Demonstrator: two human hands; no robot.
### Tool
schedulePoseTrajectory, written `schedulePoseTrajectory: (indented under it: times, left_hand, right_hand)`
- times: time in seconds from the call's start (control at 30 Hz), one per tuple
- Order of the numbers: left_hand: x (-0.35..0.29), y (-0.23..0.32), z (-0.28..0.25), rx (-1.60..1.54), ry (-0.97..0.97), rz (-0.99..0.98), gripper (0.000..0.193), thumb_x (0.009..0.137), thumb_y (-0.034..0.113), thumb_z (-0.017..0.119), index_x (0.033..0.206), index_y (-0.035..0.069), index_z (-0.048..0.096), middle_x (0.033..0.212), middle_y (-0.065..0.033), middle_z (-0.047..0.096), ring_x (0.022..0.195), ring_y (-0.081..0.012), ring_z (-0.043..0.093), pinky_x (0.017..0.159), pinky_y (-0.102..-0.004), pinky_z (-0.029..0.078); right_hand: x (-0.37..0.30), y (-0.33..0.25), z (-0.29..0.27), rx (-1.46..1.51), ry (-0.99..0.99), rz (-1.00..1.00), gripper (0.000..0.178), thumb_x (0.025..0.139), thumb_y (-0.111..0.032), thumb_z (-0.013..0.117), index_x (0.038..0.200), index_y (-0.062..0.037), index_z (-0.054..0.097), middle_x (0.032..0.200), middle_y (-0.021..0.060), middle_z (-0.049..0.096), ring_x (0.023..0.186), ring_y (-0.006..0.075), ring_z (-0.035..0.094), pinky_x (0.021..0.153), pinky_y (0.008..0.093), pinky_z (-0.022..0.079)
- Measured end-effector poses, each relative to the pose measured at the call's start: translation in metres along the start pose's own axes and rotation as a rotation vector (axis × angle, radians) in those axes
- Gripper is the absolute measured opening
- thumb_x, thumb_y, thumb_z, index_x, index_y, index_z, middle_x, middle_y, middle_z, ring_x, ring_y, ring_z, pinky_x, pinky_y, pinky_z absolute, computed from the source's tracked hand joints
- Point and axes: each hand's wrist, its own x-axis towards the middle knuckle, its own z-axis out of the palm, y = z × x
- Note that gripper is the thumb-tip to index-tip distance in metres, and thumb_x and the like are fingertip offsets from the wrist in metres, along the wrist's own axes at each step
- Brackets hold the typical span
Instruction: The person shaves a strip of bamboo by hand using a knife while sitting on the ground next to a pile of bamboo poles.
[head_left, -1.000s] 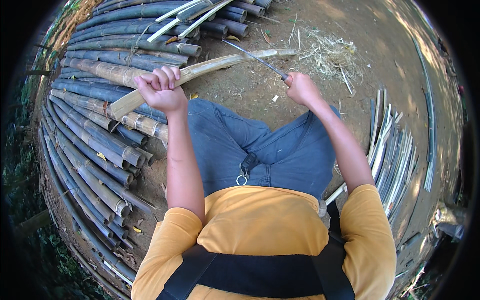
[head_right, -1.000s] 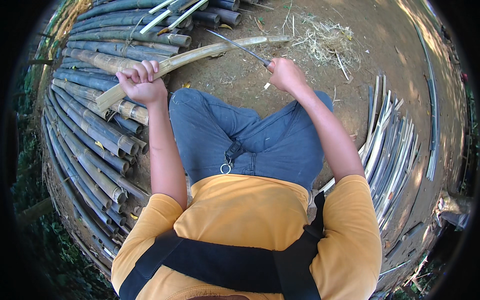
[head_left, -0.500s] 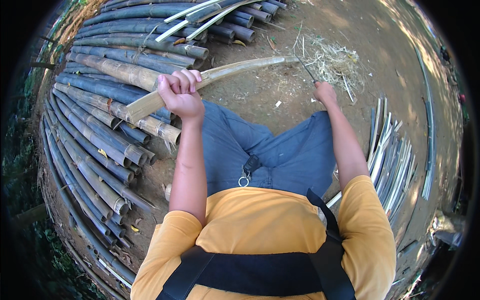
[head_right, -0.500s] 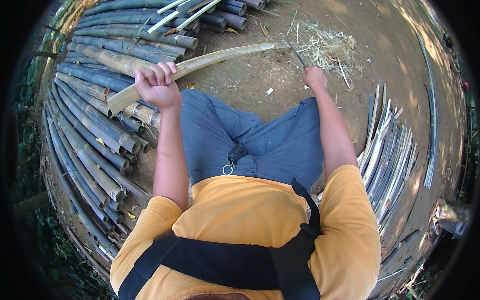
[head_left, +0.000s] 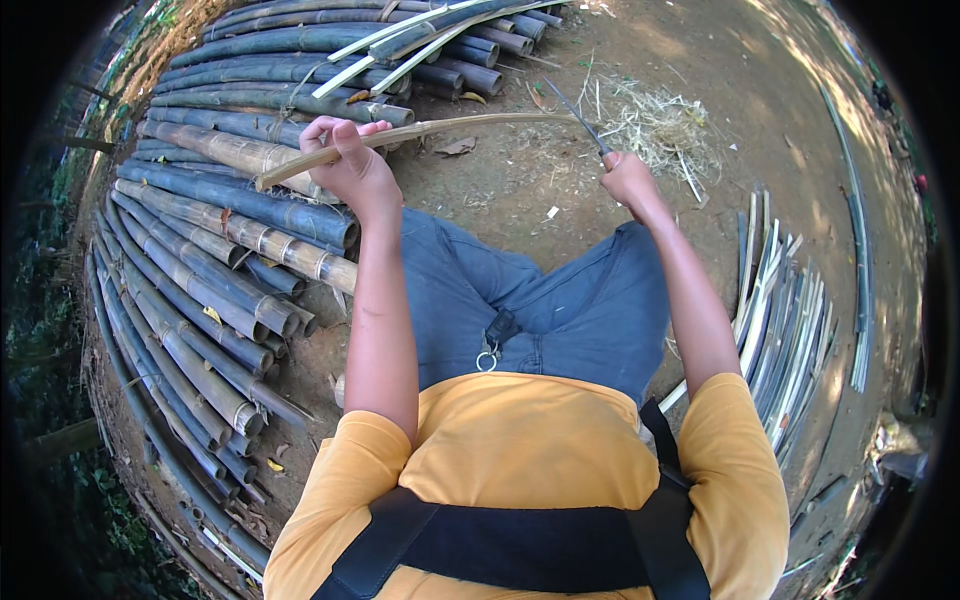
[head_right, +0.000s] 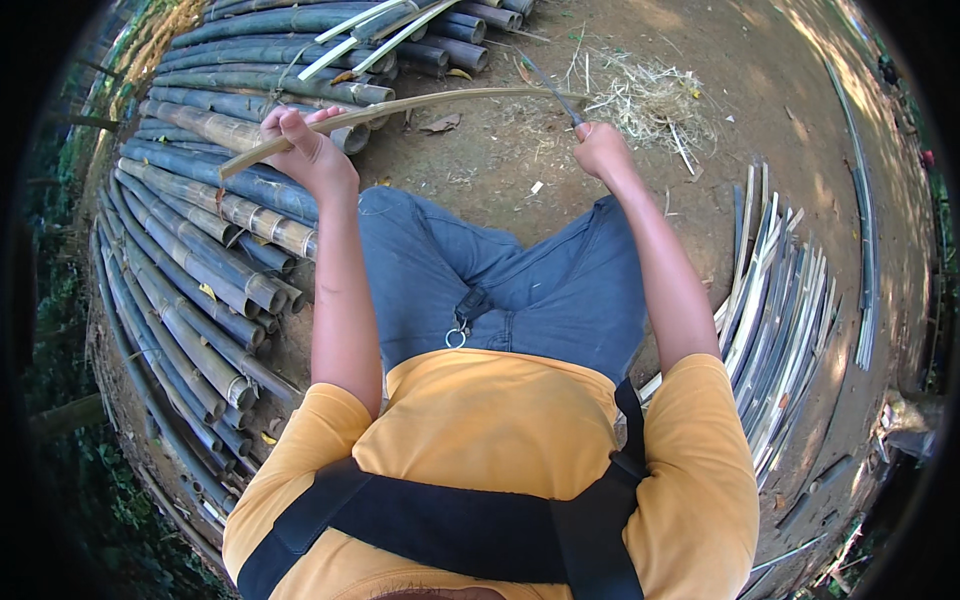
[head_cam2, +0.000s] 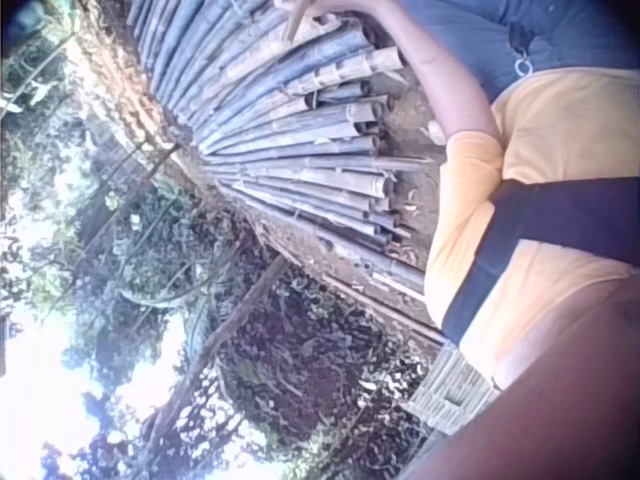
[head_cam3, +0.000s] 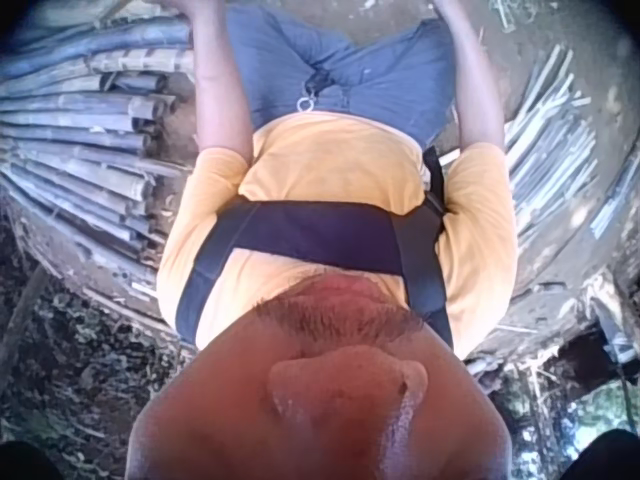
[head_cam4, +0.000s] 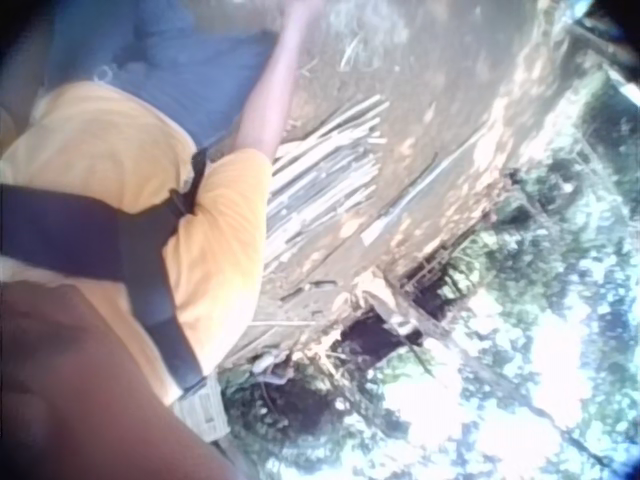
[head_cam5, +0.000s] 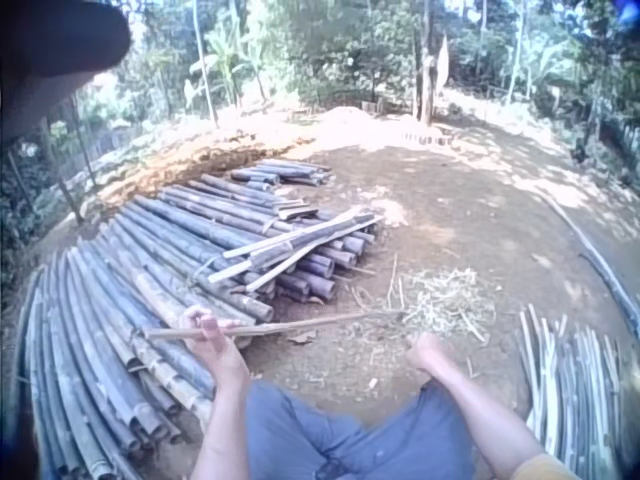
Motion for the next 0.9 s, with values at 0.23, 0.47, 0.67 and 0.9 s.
schedulePoseTrajectory:
  times: [0.23, 0.47, 0.67, 0.9]
  left_hand:
    - [-0.016, -0.013, -0.013, -0.294, 0.037, -0.108, 0.017, 0.088, 0.014, 0.041, 0.073, 0.006, 0.042, 0.061, -0.0049, 0.040, 0.048, -0.0143, 0.042, 0.047, -0.0312, 0.049]
    - [-0.024, -0.026, -0.026, -0.423, -0.133, -0.055, 0.021, 0.085, 0.020, 0.037, 0.070, 0.006, 0.041, 0.053, -0.0045, 0.038, 0.045, -0.0137, 0.036, 0.043, -0.0285, 0.044]
    - [-0.028, -0.026, -0.033, -0.461, -0.134, -0.073, 0.023, 0.084, 0.024, 0.036, 0.068, 0.007, 0.041, 0.051, -0.0040, 0.037, 0.044, -0.0138, 0.037, 0.043, -0.0271, 0.042]
    - [-0.038, -0.018, -0.028, -0.474, -0.245, -0.044, 0.022, 0.083, 0.023, 0.037, 0.071, 0.006, 0.041, 0.051, -0.0046, 0.038, 0.043, -0.0135, 0.036, 0.045, -0.0279, 0.041]
  right_hand:
    - [-0.094, -0.066, -0.003, 0.095, -0.099, -0.281, 0.014, 0.079, -0.014, 0.060, 0.080, 0.0001, 0.057, 0.078, 0.0253, 0.065, 0.079, 0.0443, 0.064, 0.071, 0.0487, 0.048]
    - [-0.139, -0.077, 0.014, 0.109, -0.113, -0.274, 0.015, 0.083, -0.013, 0.062, 0.089, 0.0004, 0.061, 0.083, 0.0257, 0.067, 0.084, 0.0451, 0.065, 0.075, 0.0510, 0.051]
    - [-0.100, -0.053, 0.039, -0.020, -0.028, -0.127, 0.020, 0.094, -0.019, 0.056, 0.103, -0.0022, 0.065, 0.094, 0.0244, 0.069, 0.094, 0.0428, 0.066, 0.080, 0.0515, 0.052]
    - [0.021, 0.028, 0.062, -0.081, 0.072, 0.167, 0.028, 0.098, -0.027, 0.054, 0.108, -0.0046, 0.067, 0.110, 0.0242, 0.068, 0.105, 0.0416, 0.065, 0.089, 0.0505, 0.051]
